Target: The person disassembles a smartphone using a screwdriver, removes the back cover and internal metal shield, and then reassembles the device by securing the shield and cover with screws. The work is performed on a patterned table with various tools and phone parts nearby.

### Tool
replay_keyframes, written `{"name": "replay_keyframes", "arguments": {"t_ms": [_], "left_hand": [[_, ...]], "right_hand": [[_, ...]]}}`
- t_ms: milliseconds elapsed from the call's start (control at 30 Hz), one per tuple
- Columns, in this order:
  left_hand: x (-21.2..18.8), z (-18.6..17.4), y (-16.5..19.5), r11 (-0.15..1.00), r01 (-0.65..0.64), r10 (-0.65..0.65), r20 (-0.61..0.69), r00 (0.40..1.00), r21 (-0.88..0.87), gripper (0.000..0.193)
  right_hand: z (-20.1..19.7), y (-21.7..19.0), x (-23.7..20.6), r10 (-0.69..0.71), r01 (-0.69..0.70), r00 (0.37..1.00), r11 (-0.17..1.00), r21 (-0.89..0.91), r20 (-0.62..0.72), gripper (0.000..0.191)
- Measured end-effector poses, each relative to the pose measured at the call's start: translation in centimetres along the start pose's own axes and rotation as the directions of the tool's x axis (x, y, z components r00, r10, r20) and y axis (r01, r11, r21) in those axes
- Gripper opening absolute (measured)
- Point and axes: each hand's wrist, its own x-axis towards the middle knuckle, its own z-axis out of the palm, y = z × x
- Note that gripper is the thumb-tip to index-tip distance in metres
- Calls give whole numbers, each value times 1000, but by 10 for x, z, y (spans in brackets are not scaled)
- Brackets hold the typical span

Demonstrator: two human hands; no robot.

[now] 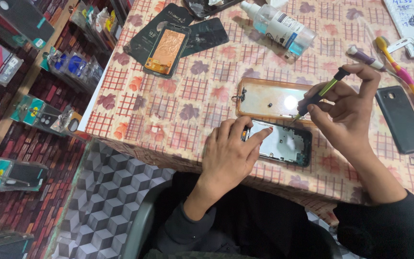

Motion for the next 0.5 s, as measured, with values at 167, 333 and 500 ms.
{"name": "replay_keyframes", "arguments": {"t_ms": [167, 333, 500], "left_hand": [[1, 1, -1, 1000, -9, 9, -4, 1000, 0, 38], [0, 0, 0, 1000, -1, 1, -3, 1000, -1, 38], [1, -1, 0, 1000, -4, 4, -8, 1000, 2, 38]], "right_hand": [[2, -2, 0, 15, -15, 1000, 1000, 1, -9, 62], [2, -2, 0, 15, -15, 1000, 1000, 2, -4, 62], [2, -1, 1, 10, -10, 1000, 1000, 0, -3, 62]]}}
